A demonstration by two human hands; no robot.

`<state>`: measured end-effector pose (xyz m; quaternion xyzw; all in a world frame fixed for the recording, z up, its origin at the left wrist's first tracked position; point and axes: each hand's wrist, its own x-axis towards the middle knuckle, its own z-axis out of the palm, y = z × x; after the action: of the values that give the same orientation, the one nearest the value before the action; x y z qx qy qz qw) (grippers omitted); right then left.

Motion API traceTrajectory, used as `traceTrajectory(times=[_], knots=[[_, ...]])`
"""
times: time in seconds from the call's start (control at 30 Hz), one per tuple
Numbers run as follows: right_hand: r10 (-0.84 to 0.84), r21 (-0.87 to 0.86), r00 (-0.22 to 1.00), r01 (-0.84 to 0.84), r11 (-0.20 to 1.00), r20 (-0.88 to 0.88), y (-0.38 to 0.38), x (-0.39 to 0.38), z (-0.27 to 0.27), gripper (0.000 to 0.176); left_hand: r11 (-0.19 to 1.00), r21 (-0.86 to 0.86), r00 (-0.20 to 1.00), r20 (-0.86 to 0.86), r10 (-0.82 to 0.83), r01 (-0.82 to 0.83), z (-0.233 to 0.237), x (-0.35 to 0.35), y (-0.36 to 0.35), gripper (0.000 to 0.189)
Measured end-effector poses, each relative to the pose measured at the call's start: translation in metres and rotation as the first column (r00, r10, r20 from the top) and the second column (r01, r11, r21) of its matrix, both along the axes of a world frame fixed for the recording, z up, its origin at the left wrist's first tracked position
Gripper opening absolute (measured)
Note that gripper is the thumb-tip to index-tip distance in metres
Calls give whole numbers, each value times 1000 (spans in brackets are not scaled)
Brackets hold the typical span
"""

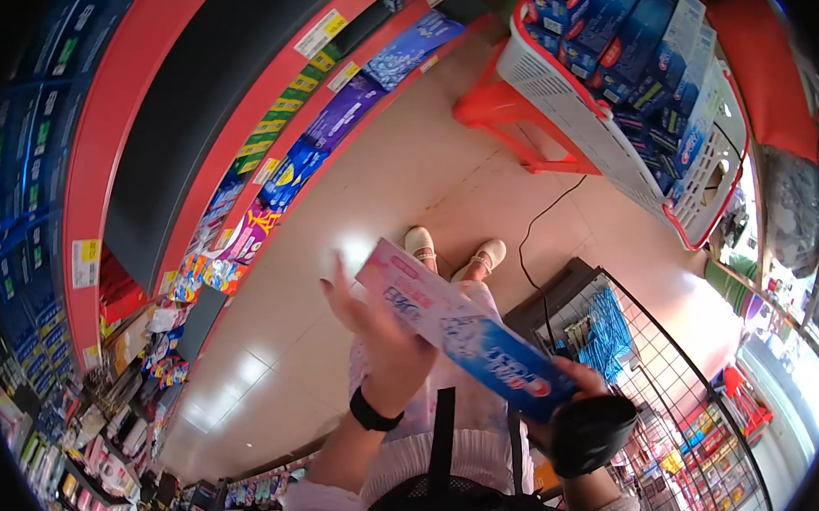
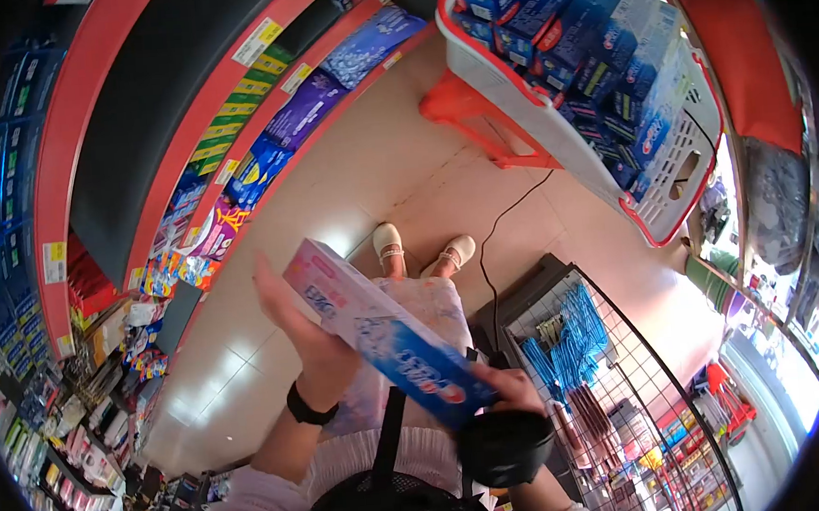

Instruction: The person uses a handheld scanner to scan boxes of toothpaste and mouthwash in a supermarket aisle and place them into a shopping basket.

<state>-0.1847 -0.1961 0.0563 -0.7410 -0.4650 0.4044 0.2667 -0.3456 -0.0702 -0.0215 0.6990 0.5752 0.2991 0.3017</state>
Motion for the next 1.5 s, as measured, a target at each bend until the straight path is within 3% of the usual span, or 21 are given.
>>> traceTrajectory(times=[0.03, 0.07, 0.1, 0.13, 0.17, 0.27, 0.3, 0.33, 0.53, 0.6, 0.63, 0.67, 0.77, 0.87, 0.93, 1.0, 1.07, 1.2, 1.27, 1.4, 1.5], knots=[[73, 142, 997, -76, 987, 32, 3, -2, -5, 70, 920, -39, 914, 109, 391, -389, -2, 7, 3, 53], [142, 280, 987, -157, 947, 73, 10, -2, -11, 66, 923, -42, 916, 116, 384, -382, -6, 2, 2, 53], [313, 312, 927, -366, 877, 209, 20, 1, -8, 28, 738, -626, 689, 421, 590, -250, -12, -8, -2, 58], [250, 435, 907, -386, 814, 338, 34, -11, -10, 23, 385, -903, 337, 428, 838, 189, -15, -14, -5, 62], [273, 474, 889, -431, 768, 366, 38, -16, -15, 22, 295, -870, 58, 344, 937, 395, -15, -12, -5, 66], [360, 494, 848, -522, 695, 389, 41, -23, -30, 22, 226, -911, 109, 279, 954, 346, 11, 0, 2, 65], [387, 516, 862, -507, 690, 328, 39, -23, -36, 22, 355, -855, 132, 429, 893, 378, 3, -2, -3, 69], [415, 539, 870, -492, 684, 267, 38, -22, -41, 22, 353, -856, 133, 428, 894, 377, -3, -5, -5, 69], [261, 360, 908, -135, 923, -327, 32, 3, -43, 37, 375, -801, 227, 518, 825, 467, -13, -12, -4, 76], [45, 121, 957, -10, 993, -285, 20, 14, -41, 45, 376, -822, 453, 555, 697, 428, -13, -17, -9, 74], [53, 67, 956, -35, 997, -290, 33, 22, -36, 43, 336, -769, 328, 563, 759, 543, -20, -29, -13, 60], [65, 16, 953, -63, 998, -296, 53, 32, -31, 42, 333, -766, 328, 565, 757, 550, -21, -33, -17, 60], [131, -43, 960, -146, 988, -246, 88, 45, -29, 40, 253, -810, 509, 541, 670, 529, -14, -40, -16, 66], [377, 49, 914, -374, 926, -152, 119, 54, -26, 35, 376, -692, 570, 722, 392, 617, -11, -52, -20, 95], [320, 86, 940, -311, 947, -118, 130, 49, -26, 32, 707, -481, 784, 598, -167, 518, -8, -55, -10, 111], [263, 98, 956, -252, 963, -129, 135, 46, -24, 34, 718, -501, 784, 613, -99, 483, 13, -66, 7, 115], [85, 11, 979, -84, 996, -186, 126, 41, -27, 37, 716, -628, 708, 653, 271, 305, 24, -79, 18, 110], [-56, -125, 953, 20, 992, -299, 105, 31, -41, 36, 871, -491, 777, 550, 307, 4, 24, -101, 71, 95], [-13, -70, 959, -7, 998, -284, 100, 22, -50, 33, 957, -241, 837, 481, 260, -159, 13, -107, 102, 92], [58, -83, 962, -83, 993, -266, 95, 12, -60, 32, 950, -66, 824, 482, 297, -304, 3, -104, 173, 77], [88, -68, 970, -106, 992, -227, 101, 9, -58, 32, 905, -213, 748, 510, 425, -369, -2, -109, 220, 55]])
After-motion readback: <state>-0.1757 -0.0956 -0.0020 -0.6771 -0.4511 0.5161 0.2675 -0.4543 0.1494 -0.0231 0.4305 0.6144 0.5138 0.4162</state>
